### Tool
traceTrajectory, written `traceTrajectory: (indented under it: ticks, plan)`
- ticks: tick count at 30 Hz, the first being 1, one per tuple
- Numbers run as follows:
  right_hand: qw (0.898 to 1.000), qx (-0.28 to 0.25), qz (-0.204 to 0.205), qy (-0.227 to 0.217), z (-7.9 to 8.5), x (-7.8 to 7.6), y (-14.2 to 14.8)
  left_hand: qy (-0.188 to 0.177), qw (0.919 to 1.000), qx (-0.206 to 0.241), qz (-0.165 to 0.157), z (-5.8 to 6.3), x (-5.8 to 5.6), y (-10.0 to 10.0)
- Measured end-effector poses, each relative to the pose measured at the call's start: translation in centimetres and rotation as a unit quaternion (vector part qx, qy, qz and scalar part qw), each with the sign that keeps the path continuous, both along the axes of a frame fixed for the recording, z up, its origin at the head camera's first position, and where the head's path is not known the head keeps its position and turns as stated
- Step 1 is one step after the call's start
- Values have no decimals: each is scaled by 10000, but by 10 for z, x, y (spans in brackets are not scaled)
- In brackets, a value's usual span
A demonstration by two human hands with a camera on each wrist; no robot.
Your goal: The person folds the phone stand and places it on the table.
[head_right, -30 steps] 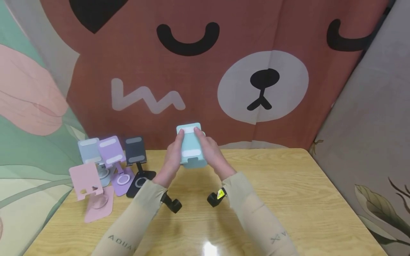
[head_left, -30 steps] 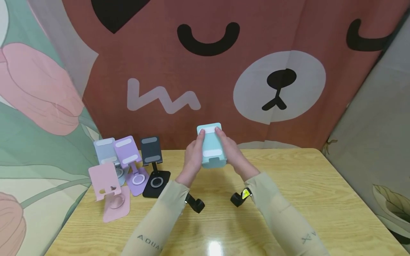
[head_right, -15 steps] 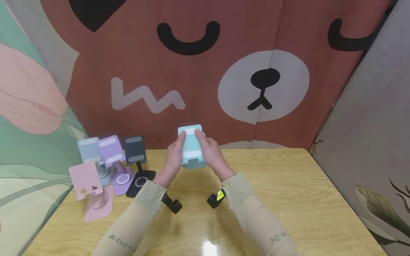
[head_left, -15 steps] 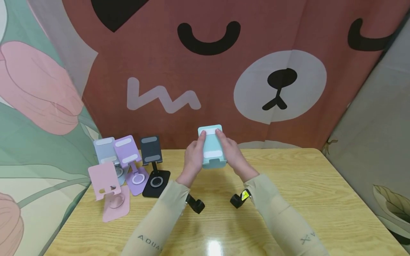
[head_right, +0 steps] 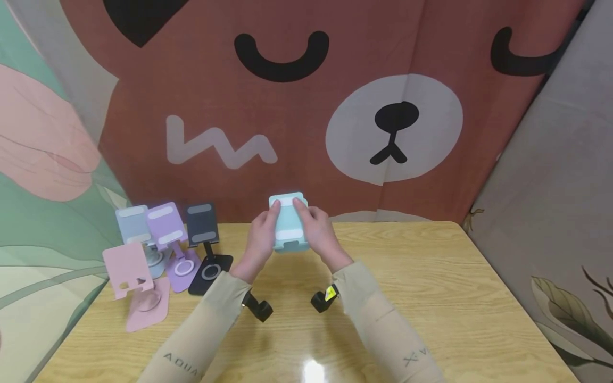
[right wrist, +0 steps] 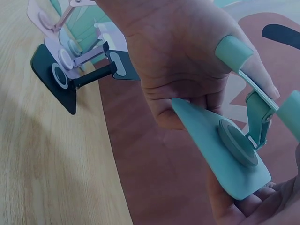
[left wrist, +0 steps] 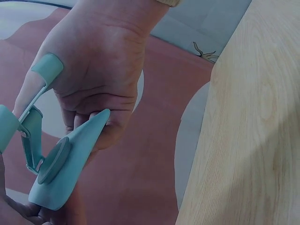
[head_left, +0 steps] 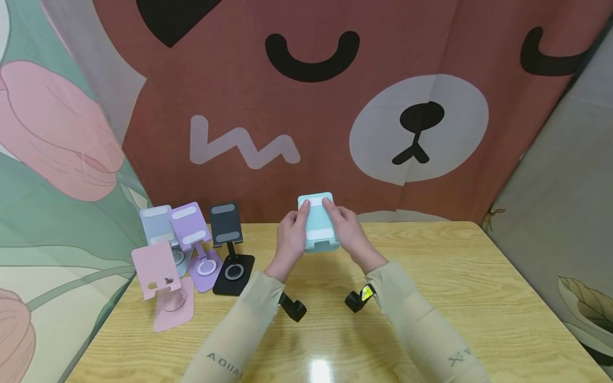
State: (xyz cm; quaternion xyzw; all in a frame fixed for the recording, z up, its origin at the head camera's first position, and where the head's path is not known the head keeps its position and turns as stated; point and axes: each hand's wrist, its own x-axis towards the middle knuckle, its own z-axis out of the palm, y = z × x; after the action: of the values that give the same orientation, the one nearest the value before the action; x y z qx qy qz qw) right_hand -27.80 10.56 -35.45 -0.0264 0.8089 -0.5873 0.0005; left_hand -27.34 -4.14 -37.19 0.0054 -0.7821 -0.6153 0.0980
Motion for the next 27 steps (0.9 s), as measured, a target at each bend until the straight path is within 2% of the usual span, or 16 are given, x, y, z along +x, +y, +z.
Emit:
traceTrajectory:
  ticks: [12,27]
  plan:
    - [9998,-1,-93,181,-6,0,1,66,9998,198,-61,-1,2,2]
    - [9991,-82,-80,407,-8,1,2,257,9995,174,9,-4,-2,3]
